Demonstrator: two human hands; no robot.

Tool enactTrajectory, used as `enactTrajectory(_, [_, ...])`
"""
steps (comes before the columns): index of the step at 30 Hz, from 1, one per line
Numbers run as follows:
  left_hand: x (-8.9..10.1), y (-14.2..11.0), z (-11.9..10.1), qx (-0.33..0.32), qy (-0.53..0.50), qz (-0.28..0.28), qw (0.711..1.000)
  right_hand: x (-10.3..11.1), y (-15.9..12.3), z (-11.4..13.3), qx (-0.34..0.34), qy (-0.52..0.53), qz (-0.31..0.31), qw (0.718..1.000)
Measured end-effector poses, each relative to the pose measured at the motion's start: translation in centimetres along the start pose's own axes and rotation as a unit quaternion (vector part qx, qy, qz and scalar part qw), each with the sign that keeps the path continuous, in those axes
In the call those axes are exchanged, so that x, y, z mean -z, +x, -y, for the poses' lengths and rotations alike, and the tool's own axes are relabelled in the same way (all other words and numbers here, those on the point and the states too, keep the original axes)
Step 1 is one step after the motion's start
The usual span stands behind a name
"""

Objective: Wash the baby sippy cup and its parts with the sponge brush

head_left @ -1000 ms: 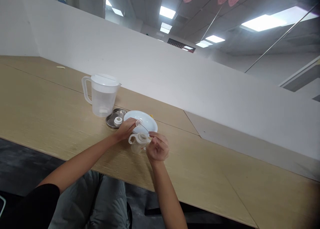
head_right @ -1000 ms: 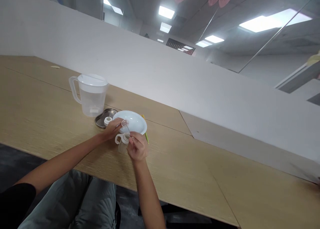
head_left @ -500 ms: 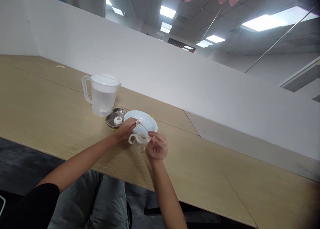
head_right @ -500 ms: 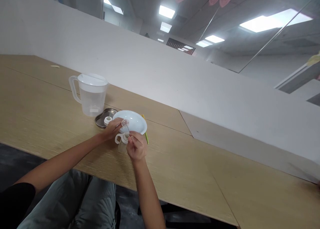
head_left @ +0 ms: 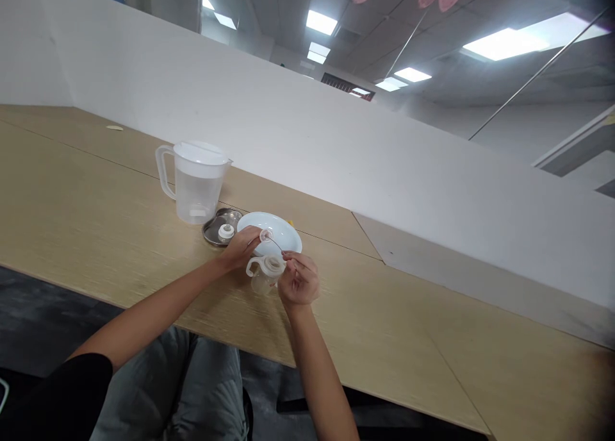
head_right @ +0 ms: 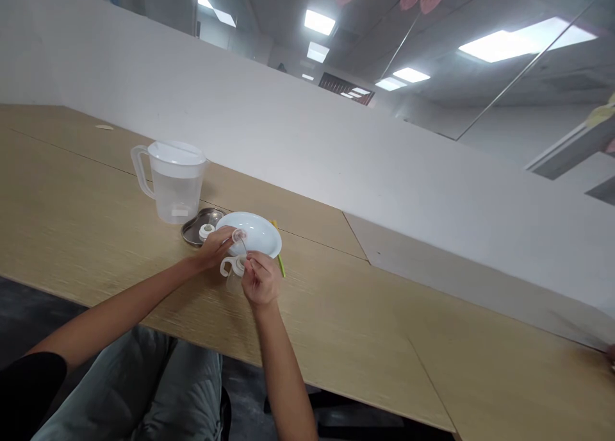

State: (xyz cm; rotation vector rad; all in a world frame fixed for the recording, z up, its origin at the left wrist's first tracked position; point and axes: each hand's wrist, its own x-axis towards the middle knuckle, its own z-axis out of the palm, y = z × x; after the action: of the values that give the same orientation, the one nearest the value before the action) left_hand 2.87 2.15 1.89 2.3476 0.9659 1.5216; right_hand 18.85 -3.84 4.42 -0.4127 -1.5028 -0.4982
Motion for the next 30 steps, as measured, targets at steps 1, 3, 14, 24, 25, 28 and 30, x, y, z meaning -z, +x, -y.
enactTrajectory(1, [0.0, 0.0, 0.0, 0.001, -0.001, 0.001, 1.000, -0.1, 0.0, 0.0, 0.003, -0.004, -0.002, 1.000])
enactTrajectory(3, [0.0, 0.0, 0.1, 0.002, -0.004, 0.002, 1.000, -0.2, 0.0, 0.0, 0.007, -0.011, -0.004, 1.000])
enactTrajectory(14, [-0.1, -0.1, 0.1, -0.008, 0.004, 0.002, 1.000, -0.5, -0.6, -0.6, -0.014, 0.024, -0.008, 1.000])
enactTrajectory(24, [-0.2, -0.2, 0.3, -0.018, 0.002, 0.001, 1.000, -0.8, 0.2, -0.3, -0.016, 0.026, -0.019, 0.999])
enactTrajectory(25, [-0.1, -0.2, 0.2, -0.018, 0.002, 0.003, 1.000, -0.8, 0.4, -0.3, -0.017, 0.022, -0.022, 0.999])
enactTrajectory(28, [0.0, -0.1, 0.0, -0.016, 0.002, 0.011, 1.000, -0.9, 0.7, -0.2, -0.022, 0.005, -0.025, 0.999])
enactTrajectory(30, [0.0, 0.0, 0.0, -0.016, 0.001, 0.014, 1.000, -0.9, 0.9, -0.2, -0.021, -0.001, -0.023, 1.000])
